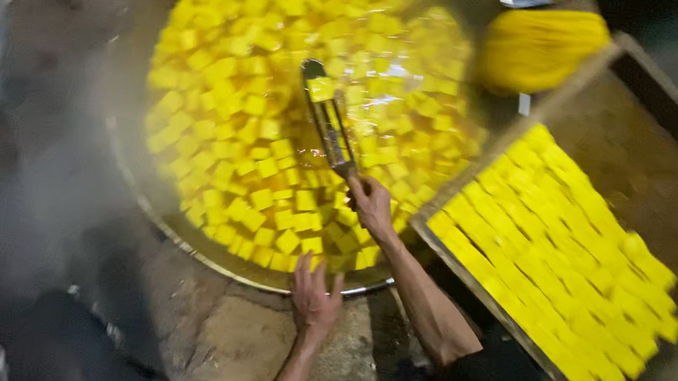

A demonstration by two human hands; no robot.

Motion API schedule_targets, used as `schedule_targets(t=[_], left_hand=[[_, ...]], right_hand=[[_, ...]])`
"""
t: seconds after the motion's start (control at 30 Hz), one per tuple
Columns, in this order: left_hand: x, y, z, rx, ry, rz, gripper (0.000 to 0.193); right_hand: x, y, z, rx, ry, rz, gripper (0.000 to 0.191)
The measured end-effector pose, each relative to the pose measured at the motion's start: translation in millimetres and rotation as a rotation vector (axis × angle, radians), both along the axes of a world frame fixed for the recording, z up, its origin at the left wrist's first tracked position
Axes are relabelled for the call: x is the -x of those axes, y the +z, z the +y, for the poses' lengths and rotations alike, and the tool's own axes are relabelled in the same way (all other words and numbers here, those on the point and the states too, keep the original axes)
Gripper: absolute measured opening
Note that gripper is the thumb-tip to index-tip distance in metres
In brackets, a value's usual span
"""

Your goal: The person stands over a large round pan of hot yellow liquid filled with fried tofu cubes and uses a slotted skimmer to scoop the tofu out of the liquid. They transfer each scoop of tofu into a square wooden draining tray beside the pan, arranging the cubes in rows as the tray fills.

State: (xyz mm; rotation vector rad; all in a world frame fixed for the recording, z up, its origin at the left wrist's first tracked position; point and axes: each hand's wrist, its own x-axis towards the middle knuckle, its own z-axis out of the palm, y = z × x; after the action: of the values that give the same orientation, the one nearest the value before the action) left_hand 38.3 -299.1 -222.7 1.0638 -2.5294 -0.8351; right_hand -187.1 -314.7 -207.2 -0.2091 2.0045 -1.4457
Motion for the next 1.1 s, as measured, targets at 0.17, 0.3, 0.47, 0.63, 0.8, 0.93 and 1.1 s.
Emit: schedule_targets(t=[0.17,0.3,0.47,0.63,0.8,0.93,1.1], left_hand=[[-16.8,-8.3,17.6,0.154,-0.021,0.12,0.038],[-37.0,-6.1,18.3,0.242,-0.153,0.17,0.036],[-5.9,28.5,24.9,0.285,-0.189,0.203,0.029],[97.6,74.8,91.0,0.175,-0.338,0.371,0.028],[221.2,84.2,228.0,-0.022,-0.629,0.508,0.029],[312.7,74.8,334.8,-0.105,-0.834,0.378,0.034],[406.1,70.3,402.6,0.191,-1.068,0.15,0.053]], right_hand=[[-0.3,43.1,158.9,0.124,-0.176,0.039,0.038],[-2.4,87.2,327.8,-0.048,-0.421,0.18,0.037],[-29.2,114.7,516.4,-0.576,-0.634,0.453,0.043],[-40.6,83.1,622.3,-0.94,-0.698,0.671,0.036],[-56.7,65.6,669.4,-1.092,-0.568,0.582,0.043],[-65.0,80.7,690.3,-0.972,-0.599,0.656,0.047],[-5.4,126.7,736.5,-1.174,-0.239,0.571,0.045]])
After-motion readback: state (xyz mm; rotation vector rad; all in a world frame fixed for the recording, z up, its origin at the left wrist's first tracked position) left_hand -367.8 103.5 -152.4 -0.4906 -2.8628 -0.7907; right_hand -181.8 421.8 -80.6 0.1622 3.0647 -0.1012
